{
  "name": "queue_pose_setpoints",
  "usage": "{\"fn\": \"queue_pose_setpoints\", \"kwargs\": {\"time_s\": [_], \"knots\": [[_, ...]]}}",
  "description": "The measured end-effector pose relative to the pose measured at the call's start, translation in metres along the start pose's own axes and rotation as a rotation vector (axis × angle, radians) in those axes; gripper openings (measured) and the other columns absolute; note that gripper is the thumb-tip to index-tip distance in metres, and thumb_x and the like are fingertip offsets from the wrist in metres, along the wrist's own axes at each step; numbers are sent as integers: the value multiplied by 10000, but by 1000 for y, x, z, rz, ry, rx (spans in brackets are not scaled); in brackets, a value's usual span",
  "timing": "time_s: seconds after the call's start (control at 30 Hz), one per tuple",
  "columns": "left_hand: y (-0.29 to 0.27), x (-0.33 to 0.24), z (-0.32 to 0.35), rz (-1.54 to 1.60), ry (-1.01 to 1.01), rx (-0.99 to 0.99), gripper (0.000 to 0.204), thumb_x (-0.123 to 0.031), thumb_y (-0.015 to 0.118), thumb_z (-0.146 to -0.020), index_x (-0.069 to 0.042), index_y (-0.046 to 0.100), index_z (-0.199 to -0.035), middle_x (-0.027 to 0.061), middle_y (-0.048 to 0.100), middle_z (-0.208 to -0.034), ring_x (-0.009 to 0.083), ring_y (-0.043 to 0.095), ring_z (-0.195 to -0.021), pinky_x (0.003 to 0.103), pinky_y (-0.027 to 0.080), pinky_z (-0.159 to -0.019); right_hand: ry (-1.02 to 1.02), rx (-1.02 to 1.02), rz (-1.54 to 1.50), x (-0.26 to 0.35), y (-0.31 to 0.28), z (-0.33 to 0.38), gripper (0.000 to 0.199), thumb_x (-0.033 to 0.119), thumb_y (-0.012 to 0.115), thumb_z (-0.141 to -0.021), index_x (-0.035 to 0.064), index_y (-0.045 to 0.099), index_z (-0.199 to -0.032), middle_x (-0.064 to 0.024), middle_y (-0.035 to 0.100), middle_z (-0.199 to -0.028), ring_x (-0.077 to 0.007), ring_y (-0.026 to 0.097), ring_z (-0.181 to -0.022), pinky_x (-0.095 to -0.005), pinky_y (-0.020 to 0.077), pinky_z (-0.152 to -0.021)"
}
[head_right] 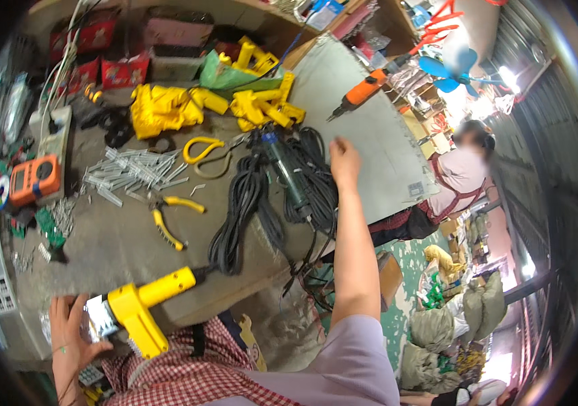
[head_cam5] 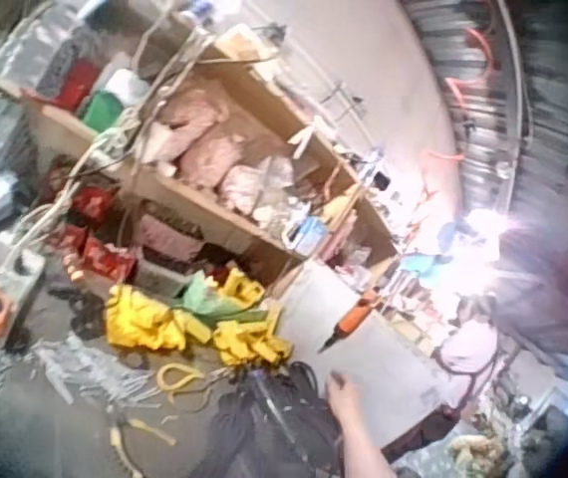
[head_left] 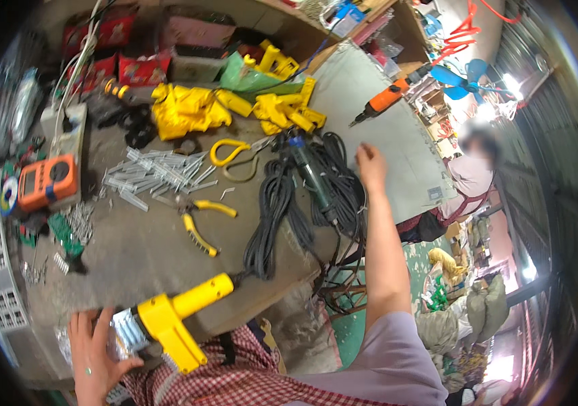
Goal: Soldering components and using an electric screwdriver to assemble a handheld electronic tool within a yellow plastic housing.
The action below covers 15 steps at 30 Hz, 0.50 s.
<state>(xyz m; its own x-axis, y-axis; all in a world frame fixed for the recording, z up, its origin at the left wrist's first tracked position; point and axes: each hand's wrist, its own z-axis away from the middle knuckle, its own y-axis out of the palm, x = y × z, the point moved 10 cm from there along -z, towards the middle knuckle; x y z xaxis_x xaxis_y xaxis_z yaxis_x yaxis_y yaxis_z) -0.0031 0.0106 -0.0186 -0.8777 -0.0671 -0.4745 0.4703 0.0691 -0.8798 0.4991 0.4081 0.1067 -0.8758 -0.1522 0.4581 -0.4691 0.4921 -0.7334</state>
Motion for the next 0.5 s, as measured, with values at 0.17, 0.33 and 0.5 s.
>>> {"fn": "queue_pose_setpoints", "kwargs": {"time_s": [0.17, 0.33, 0.5], "knots": [[-5, 18, -1, 171, -41, -18, 911, -739, 596, -626, 41, 572, -1095, 196, 509, -998, 375, 466, -938, 457, 388, -840, -318, -788, -23, 63, -67, -103, 534, 259, 596, -869, -63, 445, -1268, -249, 586, -1113, -375, 576, -1018, -435, 437, -912], [-18, -3, -27, 156, -62, -64, 702, -491, 727, -651, -12, 571, -1140, 193, 493, -1167, 384, 479, -1052, 456, 416, -861, -9, -530, -66, 24, -106, -225, 564, 472, 564, -874, -65, 580, -1044, -259, 632, -959, -407, 602, -915, -465, 449, -845], [-46, -47, -43, 135, 25, -189, 533, -237, 762, -661, -42, 593, -1128, 173, 506, -1171, 360, 498, -1035, 420, 434, -847, -291, -634, -376, 86, -131, -141, 378, 369, 488, -951, 30, 647, -902, -140, 622, -993, -252, 596, -858, -363, 457, -771]]}}
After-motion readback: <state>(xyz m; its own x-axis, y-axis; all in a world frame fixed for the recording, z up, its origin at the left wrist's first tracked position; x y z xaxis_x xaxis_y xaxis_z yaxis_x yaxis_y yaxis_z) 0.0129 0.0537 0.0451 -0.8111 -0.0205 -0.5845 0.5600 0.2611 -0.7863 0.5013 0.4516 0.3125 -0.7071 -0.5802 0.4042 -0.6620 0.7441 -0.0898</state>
